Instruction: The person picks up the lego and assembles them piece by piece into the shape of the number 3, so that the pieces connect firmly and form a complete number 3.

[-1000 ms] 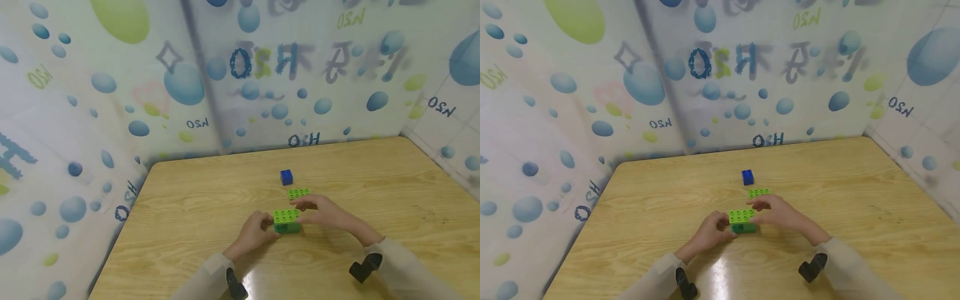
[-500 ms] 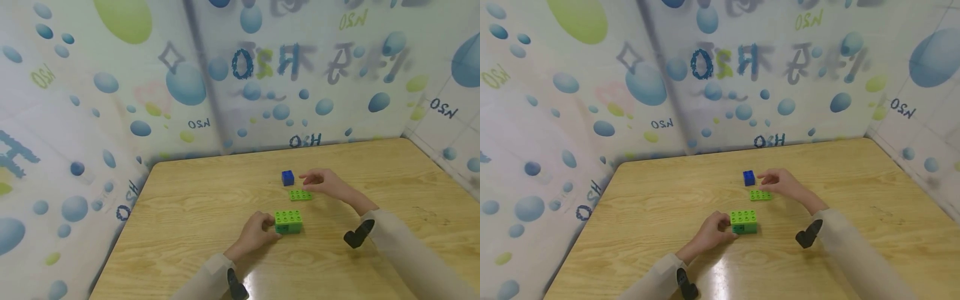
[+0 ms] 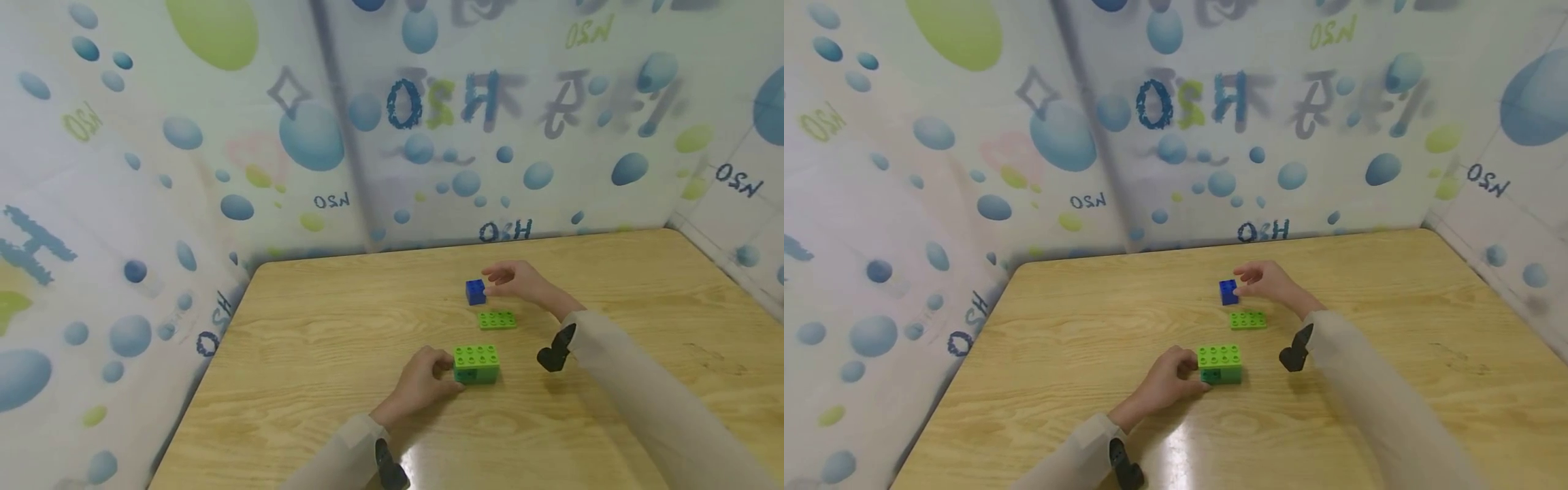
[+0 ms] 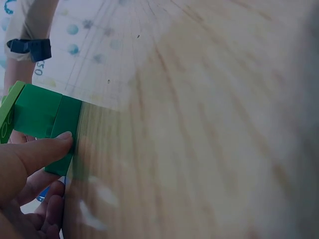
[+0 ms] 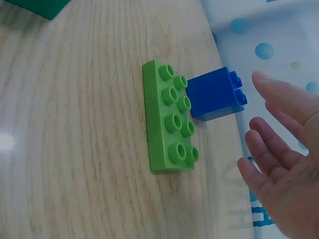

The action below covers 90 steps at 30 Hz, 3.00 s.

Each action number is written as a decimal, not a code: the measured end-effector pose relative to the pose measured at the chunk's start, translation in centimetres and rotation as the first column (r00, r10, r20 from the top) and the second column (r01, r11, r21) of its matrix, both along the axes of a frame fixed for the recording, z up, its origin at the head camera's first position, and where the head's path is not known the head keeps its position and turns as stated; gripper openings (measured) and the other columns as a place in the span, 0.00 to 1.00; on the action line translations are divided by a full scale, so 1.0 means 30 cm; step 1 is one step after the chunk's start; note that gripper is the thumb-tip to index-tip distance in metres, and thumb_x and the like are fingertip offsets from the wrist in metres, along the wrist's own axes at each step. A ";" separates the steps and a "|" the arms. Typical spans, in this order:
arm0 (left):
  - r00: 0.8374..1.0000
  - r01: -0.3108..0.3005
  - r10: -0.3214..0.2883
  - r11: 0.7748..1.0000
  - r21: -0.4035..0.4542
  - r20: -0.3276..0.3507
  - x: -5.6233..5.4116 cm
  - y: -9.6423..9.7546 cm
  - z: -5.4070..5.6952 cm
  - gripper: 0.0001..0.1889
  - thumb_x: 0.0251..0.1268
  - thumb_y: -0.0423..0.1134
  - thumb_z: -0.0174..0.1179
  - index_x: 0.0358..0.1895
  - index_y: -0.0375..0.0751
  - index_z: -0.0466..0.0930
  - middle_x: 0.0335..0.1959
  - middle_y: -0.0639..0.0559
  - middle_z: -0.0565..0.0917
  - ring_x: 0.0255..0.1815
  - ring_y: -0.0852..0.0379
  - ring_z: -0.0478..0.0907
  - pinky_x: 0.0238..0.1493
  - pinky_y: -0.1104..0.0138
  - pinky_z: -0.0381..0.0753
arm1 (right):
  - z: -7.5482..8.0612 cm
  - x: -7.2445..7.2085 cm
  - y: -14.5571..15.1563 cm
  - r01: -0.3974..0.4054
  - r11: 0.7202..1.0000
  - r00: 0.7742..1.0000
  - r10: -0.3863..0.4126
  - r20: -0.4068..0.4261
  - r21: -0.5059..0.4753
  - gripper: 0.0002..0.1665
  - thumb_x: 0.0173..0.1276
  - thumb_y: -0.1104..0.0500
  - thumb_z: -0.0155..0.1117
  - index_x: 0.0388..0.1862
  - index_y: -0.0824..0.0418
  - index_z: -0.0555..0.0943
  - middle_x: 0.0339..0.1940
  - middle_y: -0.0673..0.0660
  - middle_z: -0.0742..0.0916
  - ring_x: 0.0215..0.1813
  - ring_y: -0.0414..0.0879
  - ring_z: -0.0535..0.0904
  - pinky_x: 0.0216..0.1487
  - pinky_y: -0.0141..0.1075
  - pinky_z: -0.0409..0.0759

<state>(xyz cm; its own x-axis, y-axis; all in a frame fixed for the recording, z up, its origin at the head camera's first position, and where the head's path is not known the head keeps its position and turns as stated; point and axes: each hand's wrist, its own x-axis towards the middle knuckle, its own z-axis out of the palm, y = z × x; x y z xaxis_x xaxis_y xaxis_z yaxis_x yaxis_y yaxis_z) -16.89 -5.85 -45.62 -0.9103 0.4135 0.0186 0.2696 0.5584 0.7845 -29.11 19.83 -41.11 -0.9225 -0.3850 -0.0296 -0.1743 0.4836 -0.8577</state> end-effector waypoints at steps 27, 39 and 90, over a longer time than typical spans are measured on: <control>1.000 -0.006 0.005 1.000 -0.029 -0.011 0.003 0.009 0.006 0.19 0.43 0.41 0.72 0.41 0.40 0.81 0.33 0.58 0.74 0.35 0.63 0.68 0.38 0.71 0.67 | -0.064 -0.054 -0.030 -0.031 0.999 0.993 0.034 0.110 -0.028 0.31 0.59 0.60 0.66 0.59 0.70 0.70 0.55 0.72 0.74 0.56 0.63 0.70 0.54 0.52 0.69; 1.000 -0.007 0.006 0.999 -0.041 -0.010 0.001 0.003 0.008 0.19 0.44 0.41 0.72 0.41 0.40 0.80 0.34 0.58 0.73 0.35 0.63 0.68 0.39 0.72 0.68 | -0.059 -0.057 -0.043 -0.024 1.000 0.995 0.026 0.093 -0.017 0.30 0.59 0.61 0.66 0.58 0.69 0.71 0.54 0.71 0.75 0.55 0.63 0.70 0.53 0.51 0.70; 0.999 -0.005 0.004 1.000 -0.029 -0.035 0.005 0.002 0.006 0.20 0.45 0.42 0.71 0.42 0.37 0.79 0.35 0.55 0.75 0.36 0.62 0.69 0.39 0.70 0.69 | 0.081 0.143 -0.056 -0.193 0.981 0.980 0.192 -0.048 -0.026 0.25 0.60 0.58 0.66 0.55 0.67 0.74 0.45 0.61 0.82 0.46 0.52 0.78 0.50 0.48 0.73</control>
